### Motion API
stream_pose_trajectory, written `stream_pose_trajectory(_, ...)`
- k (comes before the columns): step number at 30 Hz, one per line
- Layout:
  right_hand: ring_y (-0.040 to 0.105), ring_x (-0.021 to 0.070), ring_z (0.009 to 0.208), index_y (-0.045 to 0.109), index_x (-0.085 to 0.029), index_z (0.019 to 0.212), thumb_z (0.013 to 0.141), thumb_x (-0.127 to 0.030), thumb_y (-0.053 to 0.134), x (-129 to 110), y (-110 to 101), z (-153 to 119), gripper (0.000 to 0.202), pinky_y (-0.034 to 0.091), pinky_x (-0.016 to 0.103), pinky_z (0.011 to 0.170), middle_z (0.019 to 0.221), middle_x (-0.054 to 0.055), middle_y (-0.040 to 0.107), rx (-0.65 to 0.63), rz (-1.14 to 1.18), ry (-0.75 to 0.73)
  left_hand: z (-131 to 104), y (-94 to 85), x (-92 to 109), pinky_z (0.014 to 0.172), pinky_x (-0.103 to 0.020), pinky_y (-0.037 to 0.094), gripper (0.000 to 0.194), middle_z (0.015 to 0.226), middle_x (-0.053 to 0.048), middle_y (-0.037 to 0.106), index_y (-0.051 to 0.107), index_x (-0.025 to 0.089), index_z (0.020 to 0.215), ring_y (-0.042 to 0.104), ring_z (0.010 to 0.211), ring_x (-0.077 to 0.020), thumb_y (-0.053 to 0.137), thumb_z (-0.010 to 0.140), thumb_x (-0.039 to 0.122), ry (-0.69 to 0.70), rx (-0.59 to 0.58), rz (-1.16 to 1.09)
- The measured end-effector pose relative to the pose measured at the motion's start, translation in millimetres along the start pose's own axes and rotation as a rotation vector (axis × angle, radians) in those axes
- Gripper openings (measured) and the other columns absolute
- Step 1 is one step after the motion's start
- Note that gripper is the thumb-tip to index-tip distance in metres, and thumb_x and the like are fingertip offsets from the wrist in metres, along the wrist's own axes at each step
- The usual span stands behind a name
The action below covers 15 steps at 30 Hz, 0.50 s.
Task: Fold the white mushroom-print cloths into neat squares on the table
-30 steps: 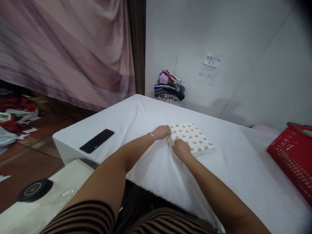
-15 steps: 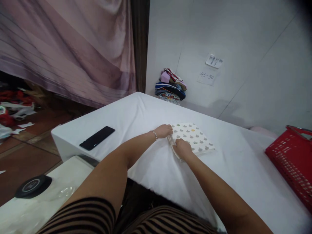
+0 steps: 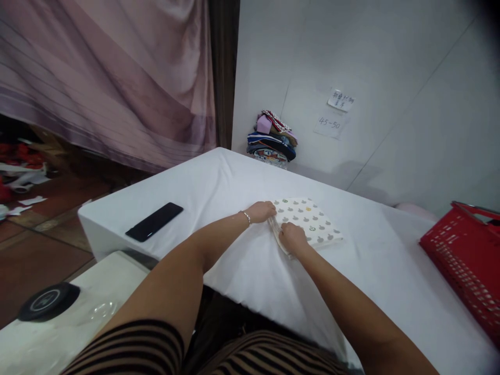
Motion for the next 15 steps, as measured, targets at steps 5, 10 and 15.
stream_pose_trajectory(5,0.064,0.0234,0.090,0.063,-0.012,0.102,0.091,-0.018,0.038,-1.2,-0.7,-1.0,0.028,0.043,0.031,0.073,0.105,0.015,0.065,0.000,-0.005,0.001,1.3,1.5,1.3,0.072,-0.026,0.042,0.019,0.099,-0.006,0.066,0.066,0.020,0.083,0.054,0.105,-0.0195,0.051,0.084,0.010,0.035,-0.044,0.023)
stream_pose_trajectory(10,0.064,0.0242,0.090,0.062,-0.011,0.103,0.091,-0.021,0.039,-3.7,-2.1,-1.6,0.027,0.043,0.031,0.072,0.103,0.015,0.066,0.002,-0.004,0.010,2.9,0.9,1.3,0.074,-0.025,0.043,0.021,0.096,-0.006,0.066,0.067,0.020,0.081,0.055,0.104,-0.0187,0.051,0.082,0.007,0.000,-0.049,-0.008)
stream_pose_trajectory(15,0.064,0.0226,0.090,0.062,-0.013,0.100,0.090,-0.016,0.040,-4.3,-4.5,-0.5,0.025,0.042,0.029,0.072,0.103,0.014,0.066,-0.006,-0.009,0.003,2.0,0.7,0.6,0.076,-0.024,0.044,0.018,0.098,-0.004,0.067,0.067,0.022,0.083,0.055,0.104,-0.0168,0.053,0.082,0.010,-0.045,-0.036,-0.001)
Point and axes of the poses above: each hand's wrist, its own z-axis towards the middle knuckle, its own y-axis out of the palm, x = y × z, the point moved 4 cm from there along z, towards the middle knuckle
